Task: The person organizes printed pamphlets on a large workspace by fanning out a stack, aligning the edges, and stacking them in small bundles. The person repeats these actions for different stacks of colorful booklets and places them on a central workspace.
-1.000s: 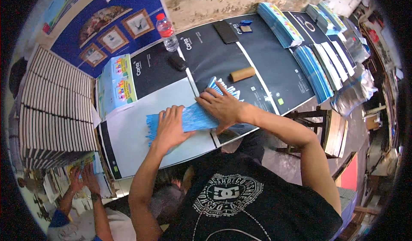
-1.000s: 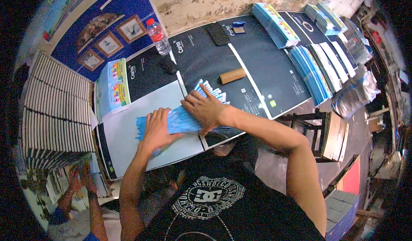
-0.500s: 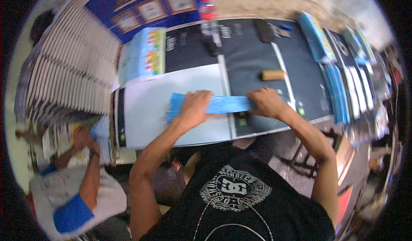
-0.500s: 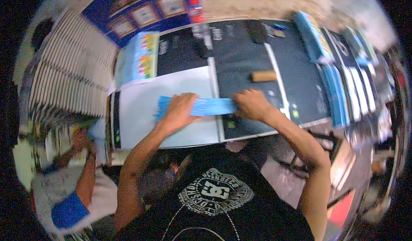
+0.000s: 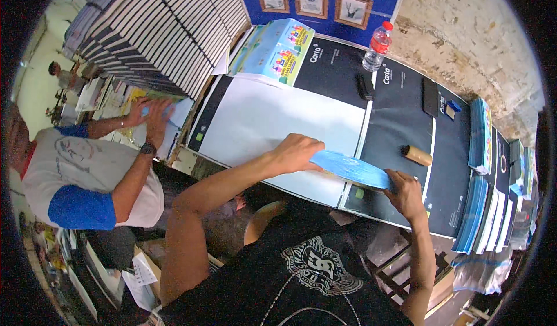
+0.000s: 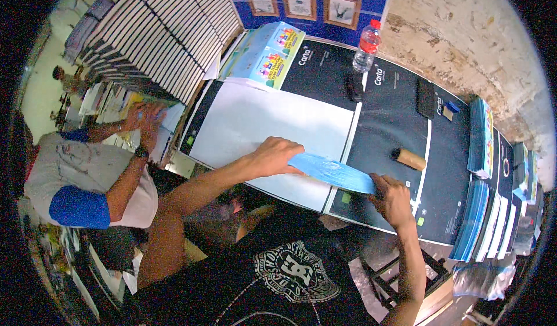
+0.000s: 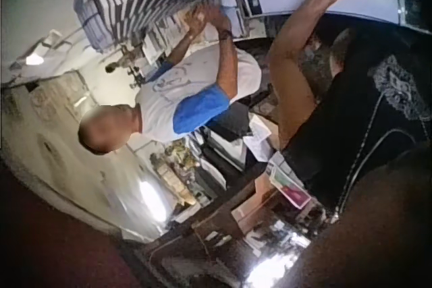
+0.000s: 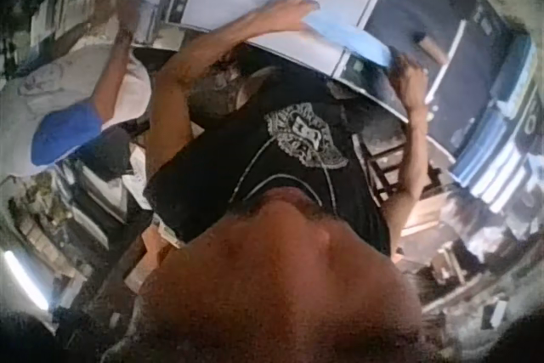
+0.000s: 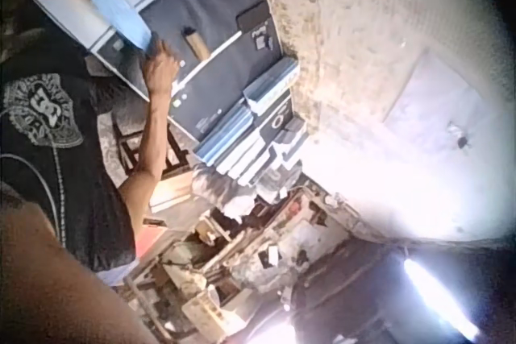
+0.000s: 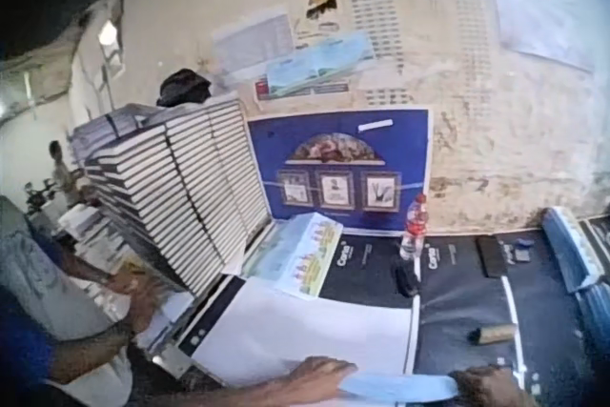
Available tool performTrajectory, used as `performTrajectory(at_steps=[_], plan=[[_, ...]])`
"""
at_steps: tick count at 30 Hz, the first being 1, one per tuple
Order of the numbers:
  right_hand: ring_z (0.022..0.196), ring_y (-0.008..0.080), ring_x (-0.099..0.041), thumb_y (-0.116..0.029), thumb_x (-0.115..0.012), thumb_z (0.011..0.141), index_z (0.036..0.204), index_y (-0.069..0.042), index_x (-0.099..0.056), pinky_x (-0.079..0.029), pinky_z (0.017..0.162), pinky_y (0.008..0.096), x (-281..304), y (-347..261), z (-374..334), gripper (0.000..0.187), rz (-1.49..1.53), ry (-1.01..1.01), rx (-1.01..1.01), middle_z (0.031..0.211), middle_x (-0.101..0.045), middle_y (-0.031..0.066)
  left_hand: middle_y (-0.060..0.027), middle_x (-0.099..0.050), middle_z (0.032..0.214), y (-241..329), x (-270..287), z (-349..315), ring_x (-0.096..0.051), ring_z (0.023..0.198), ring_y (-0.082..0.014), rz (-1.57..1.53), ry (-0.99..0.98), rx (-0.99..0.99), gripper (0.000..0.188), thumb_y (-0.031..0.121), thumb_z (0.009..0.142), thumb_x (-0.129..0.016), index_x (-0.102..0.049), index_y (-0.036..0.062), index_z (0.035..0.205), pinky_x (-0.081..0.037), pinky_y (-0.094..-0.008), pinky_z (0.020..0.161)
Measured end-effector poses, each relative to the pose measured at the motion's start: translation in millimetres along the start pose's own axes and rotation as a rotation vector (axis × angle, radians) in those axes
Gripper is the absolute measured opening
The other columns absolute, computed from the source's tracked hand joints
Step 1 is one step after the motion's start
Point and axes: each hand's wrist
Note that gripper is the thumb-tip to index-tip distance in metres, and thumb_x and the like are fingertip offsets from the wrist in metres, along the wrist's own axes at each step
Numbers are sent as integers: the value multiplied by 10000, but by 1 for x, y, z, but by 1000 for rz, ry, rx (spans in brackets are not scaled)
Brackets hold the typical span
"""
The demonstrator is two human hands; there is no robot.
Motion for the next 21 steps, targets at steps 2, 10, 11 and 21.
performTrajectory(at_steps=[2, 10, 11, 21], plan=[[1037, 381, -646, -147, -832, 733, 1336, -42, -582, -508, 883, 469, -3, -1, -3, 662, 66, 10, -2, 1151, -670, 160, -170, -686, 1071, -2, -6, -7, -667, 1024, -342, -81, -40, 35, 565, 422, 776, -815, -612, 37, 1137, -515, -476, 873], [942, 386, -678, -172, -822, 748, 1344, -86, -609, -551, 827, 455, -7, 20, -19, 639, 32, 113, 113, 1078, -694, 188, -183, -732, 977, -16, 9, -36, -709, 919, -361, -29, 1, 76, 417, 371, 829, -778, -701, 44, 1076, -552, -476, 842], [937, 388, -677, -171, -825, 744, 1355, -99, -605, -547, 818, 463, -7, 20, -21, 654, 50, 96, 79, 1073, -693, 189, -183, -732, 977, -17, 10, -39, -709, 919, -361, -31, 0, 62, 417, 371, 829, -778, -701, 44, 1076, -552, -476, 842], [965, 341, -689, -112, -881, 654, 1386, -69, -576, -546, 891, 401, -33, 26, -26, 794, 370, 303, 6, 1139, -698, 185, -167, -744, 1091, -50, -32, -68, -727, 954, -295, -452, 325, 129, 424, 146, 782, -842, -717, 13, 1165, -554, -372, 910]])
Point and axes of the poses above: each hand's wrist, its own z-axis towards the middle knuckle, its own x-axis out of the back of the hand, y = z × x
